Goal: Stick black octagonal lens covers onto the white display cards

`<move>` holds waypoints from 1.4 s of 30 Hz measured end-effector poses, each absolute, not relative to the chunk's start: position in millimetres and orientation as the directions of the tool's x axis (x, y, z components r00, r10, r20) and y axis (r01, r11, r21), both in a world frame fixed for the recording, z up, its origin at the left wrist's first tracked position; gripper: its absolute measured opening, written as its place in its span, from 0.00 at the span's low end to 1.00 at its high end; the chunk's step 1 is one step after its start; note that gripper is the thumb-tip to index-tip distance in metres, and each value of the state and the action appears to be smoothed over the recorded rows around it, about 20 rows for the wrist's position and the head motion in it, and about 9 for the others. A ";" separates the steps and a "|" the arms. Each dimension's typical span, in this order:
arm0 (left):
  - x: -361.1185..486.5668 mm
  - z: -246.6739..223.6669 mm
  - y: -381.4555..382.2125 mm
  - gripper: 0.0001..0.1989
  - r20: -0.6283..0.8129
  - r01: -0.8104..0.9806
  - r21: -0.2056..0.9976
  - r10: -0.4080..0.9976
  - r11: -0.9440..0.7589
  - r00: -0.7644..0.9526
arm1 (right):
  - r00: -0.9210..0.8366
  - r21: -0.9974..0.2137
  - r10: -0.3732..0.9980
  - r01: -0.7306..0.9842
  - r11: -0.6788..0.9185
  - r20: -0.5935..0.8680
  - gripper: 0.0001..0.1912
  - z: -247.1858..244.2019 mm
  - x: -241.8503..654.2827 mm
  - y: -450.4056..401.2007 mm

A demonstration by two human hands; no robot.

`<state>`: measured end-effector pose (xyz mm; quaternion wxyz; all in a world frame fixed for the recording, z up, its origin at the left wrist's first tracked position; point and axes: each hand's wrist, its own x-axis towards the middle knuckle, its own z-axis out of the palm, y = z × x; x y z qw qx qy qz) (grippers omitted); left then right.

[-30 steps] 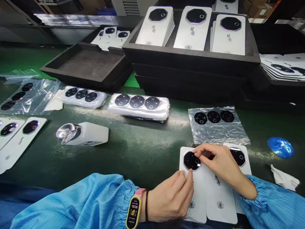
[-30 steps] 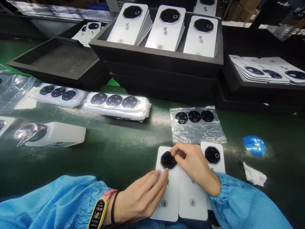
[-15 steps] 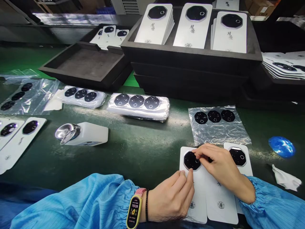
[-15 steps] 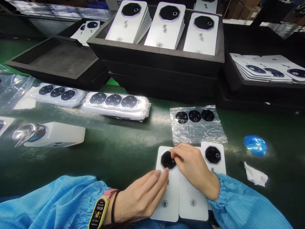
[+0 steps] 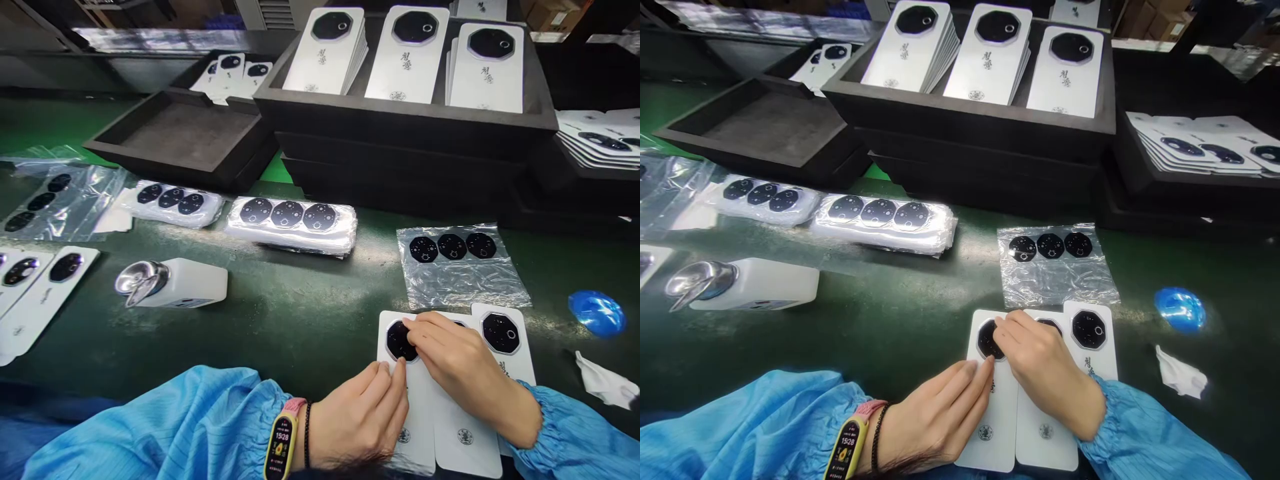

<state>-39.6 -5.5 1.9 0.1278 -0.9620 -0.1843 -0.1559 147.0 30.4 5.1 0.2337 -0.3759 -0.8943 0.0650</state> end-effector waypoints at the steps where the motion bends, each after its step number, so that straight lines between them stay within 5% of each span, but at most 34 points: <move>1: -39.7 1.8 -5.5 0.10 0.349 0.395 -0.191 0.314 -0.899 0.883 | -0.620 -0.270 0.692 0.641 0.718 0.369 0.18 5.4 146.8 30.3; 11: -39.1 -3.8 -5.9 0.11 0.383 0.405 -0.172 0.318 -0.898 0.867 | -0.753 0.113 0.539 0.615 0.780 0.377 0.14 14.7 136.6 24.9; 13: -39.3 -3.2 -5.6 0.11 0.377 0.403 -0.183 0.314 -0.897 0.871 | -0.726 0.022 0.563 0.620 0.784 0.395 0.15 12.7 139.8 25.3; 17: -39.5 -0.3 -3.8 0.11 0.370 0.398 -0.197 0.308 -0.896 0.876 | -0.543 -0.413 0.766 0.645 0.643 0.344 0.17 10.5 151.7 30.7; 19: -39.5 0.4 -3.2 0.11 0.385 0.399 -0.191 0.305 -0.897 0.871 | -0.463 -0.517 0.841 0.665 0.539 0.281 0.17 11.7 156.0 33.2; 32: -39.1 -4.2 -2.9 0.10 0.429 0.404 -0.150 0.309 -0.902 0.849 | -0.453 -0.516 0.849 0.676 0.526 0.271 0.16 13.8 150.7 27.9; 42: -38.4 -12.4 -4.8 0.09 0.476 0.426 -0.141 0.316 -0.894 0.820 | -0.318 -0.728 0.947 0.638 0.252 0.049 0.09 20.2 146.9 36.7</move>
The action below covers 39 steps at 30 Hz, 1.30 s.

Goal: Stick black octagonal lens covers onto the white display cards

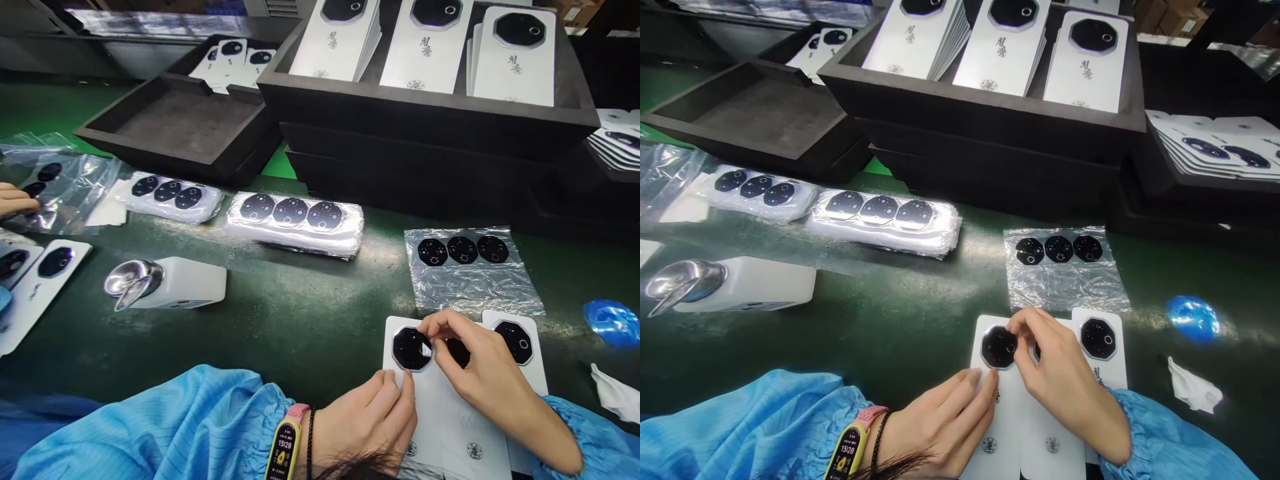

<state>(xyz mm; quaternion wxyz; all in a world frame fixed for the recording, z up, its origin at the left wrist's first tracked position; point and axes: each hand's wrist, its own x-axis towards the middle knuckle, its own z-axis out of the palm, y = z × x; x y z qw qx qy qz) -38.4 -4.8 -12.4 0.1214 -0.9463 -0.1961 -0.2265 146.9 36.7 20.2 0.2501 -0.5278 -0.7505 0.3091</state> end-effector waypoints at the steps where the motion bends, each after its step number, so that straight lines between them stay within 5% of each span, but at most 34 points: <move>1: -37.9 -14.9 -5.9 0.09 0.491 0.437 -0.134 0.323 -0.890 0.809 | -0.320 -0.749 0.947 0.624 0.223 0.016 0.08 21.3 147.0 38.6; 6: -37.2 -21.2 -9.2 0.08 0.491 0.438 -0.129 0.326 -0.890 0.808 | -0.378 -0.806 0.920 0.573 0.148 -0.100 0.04 28.4 148.6 49.9; 14: -36.4 -17.8 -7.7 0.10 0.481 0.440 -0.112 0.339 -0.891 0.809 | -0.443 -0.784 0.894 0.579 0.224 -0.072 0.09 25.8 150.9 55.2; 39: -38.3 -14.7 -6.7 0.11 0.478 0.429 -0.127 0.324 -0.894 0.816 | -0.335 -0.845 0.931 0.532 0.062 -0.142 0.09 28.5 150.2 53.1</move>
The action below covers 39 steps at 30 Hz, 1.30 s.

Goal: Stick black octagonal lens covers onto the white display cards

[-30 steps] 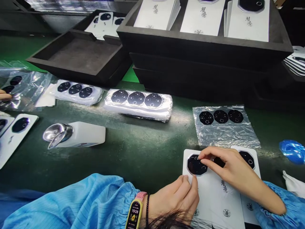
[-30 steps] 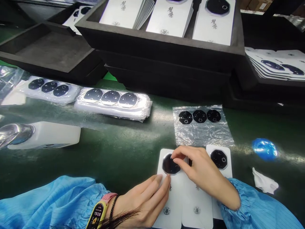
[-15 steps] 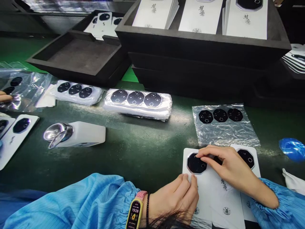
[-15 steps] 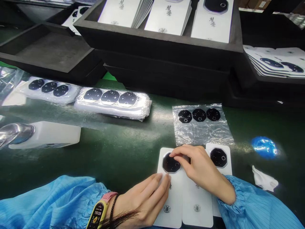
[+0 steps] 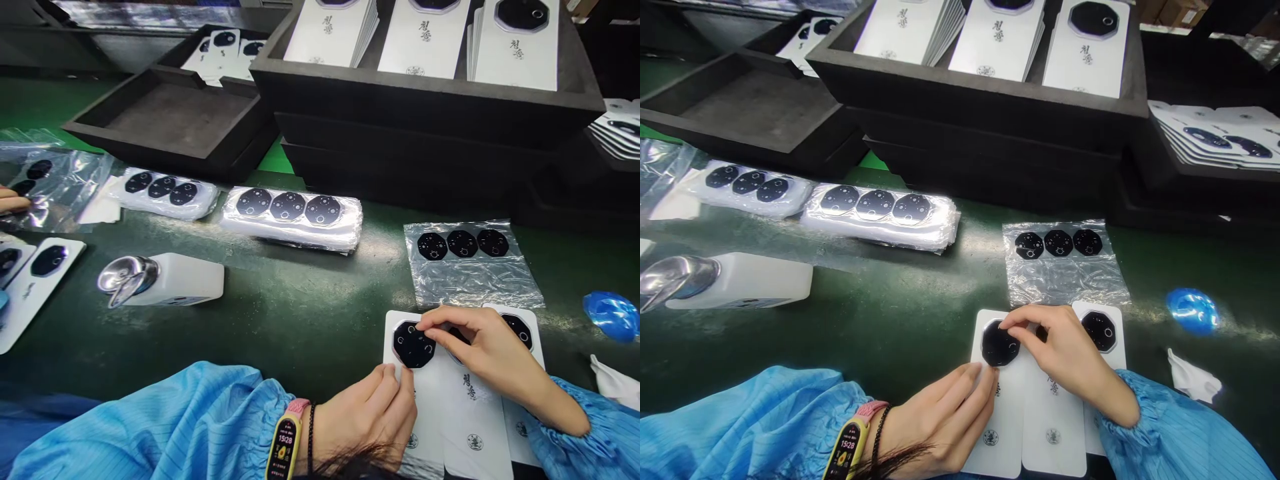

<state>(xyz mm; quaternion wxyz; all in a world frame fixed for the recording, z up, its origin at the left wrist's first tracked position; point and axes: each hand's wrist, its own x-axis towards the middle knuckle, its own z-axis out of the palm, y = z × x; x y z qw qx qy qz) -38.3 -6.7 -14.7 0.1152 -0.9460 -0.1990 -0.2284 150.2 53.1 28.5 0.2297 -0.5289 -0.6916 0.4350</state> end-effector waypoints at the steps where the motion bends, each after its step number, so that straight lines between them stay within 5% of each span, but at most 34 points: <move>1: -38.4 -14.1 -6.6 0.11 0.479 0.428 -0.125 0.323 -0.895 0.816 | -0.321 -0.846 0.934 0.531 0.042 -0.155 0.09 28.5 150.3 53.4; 10: -36.8 -12.7 -5.5 0.11 0.475 0.430 -0.164 0.311 -0.888 0.823 | -0.300 -0.788 0.918 0.615 -0.022 -0.261 0.10 28.6 148.2 56.2; 39: -37.6 -1.4 -1.4 0.12 0.405 0.408 -0.128 0.328 -0.904 0.854 | -0.376 -0.709 0.925 0.667 0.228 -0.057 0.12 21.0 145.9 54.3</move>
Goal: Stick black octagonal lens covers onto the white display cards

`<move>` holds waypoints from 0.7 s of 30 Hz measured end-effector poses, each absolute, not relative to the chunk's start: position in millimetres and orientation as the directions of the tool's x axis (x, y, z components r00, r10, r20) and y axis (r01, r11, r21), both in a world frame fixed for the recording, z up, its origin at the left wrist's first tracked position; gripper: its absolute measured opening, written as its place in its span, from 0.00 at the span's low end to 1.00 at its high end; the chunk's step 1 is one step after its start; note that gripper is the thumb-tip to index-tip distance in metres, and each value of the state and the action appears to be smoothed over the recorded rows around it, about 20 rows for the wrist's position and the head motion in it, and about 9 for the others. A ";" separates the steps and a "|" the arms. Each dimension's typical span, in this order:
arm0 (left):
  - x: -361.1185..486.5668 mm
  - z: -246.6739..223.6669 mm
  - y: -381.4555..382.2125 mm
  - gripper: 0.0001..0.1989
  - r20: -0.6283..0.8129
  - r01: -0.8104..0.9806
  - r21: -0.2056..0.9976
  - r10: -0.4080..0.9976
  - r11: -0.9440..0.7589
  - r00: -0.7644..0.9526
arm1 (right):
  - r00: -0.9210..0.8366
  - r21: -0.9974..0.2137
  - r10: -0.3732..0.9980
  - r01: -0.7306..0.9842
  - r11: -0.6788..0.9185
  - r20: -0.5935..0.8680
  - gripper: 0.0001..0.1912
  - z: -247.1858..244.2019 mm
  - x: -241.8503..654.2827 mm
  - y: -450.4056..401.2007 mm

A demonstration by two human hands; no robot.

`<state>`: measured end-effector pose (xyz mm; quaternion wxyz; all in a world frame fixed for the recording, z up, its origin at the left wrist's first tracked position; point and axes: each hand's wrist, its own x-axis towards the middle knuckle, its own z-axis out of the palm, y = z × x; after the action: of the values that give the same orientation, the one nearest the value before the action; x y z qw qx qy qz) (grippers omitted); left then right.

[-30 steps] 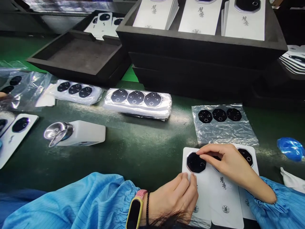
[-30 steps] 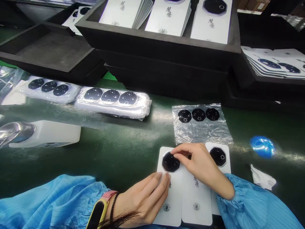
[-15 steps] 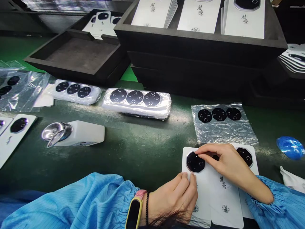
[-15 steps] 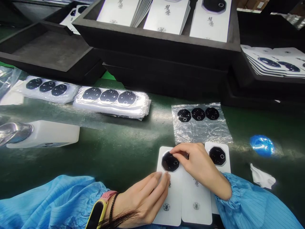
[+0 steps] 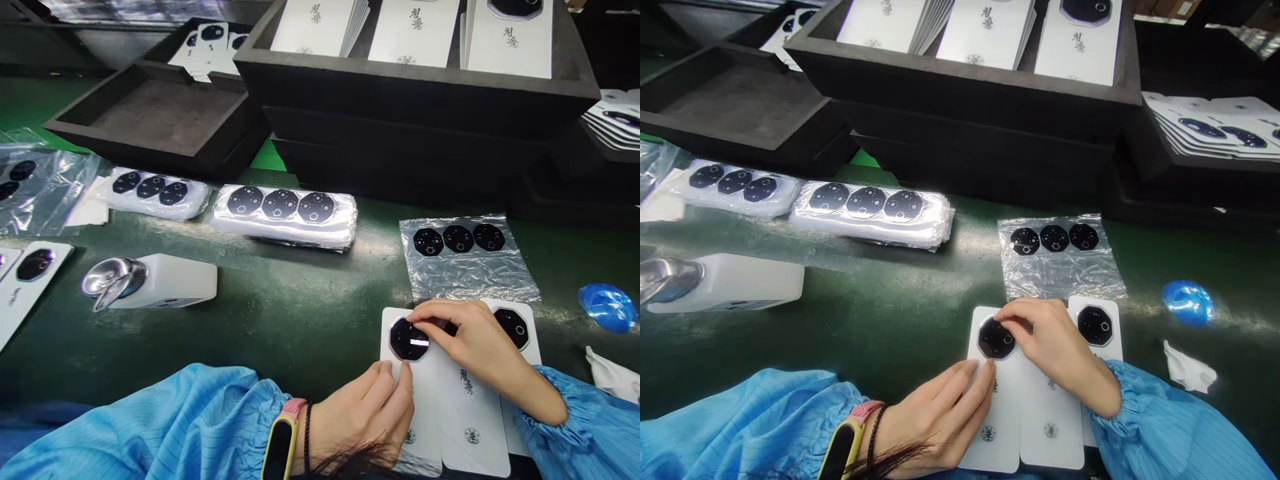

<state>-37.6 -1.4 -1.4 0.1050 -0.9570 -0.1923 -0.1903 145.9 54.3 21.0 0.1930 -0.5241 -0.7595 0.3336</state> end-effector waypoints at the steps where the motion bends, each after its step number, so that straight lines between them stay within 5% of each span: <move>1: -37.7 -1.4 -1.8 0.12 0.391 0.407 -0.134 0.329 -0.904 0.860 | -0.379 -0.708 0.924 0.666 0.235 -0.050 0.12 21.1 146.1 53.9; 21: -37.1 -11.2 -6.5 0.10 0.427 0.434 -0.184 0.326 -0.882 0.843 | -0.450 -0.709 0.893 0.636 0.304 -0.020 0.11 16.8 147.3 49.2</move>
<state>-37.1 -6.5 -11.2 0.1380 -0.9501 -0.2001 -0.1956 147.3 49.2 16.8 0.1935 -0.4876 -0.7841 0.3317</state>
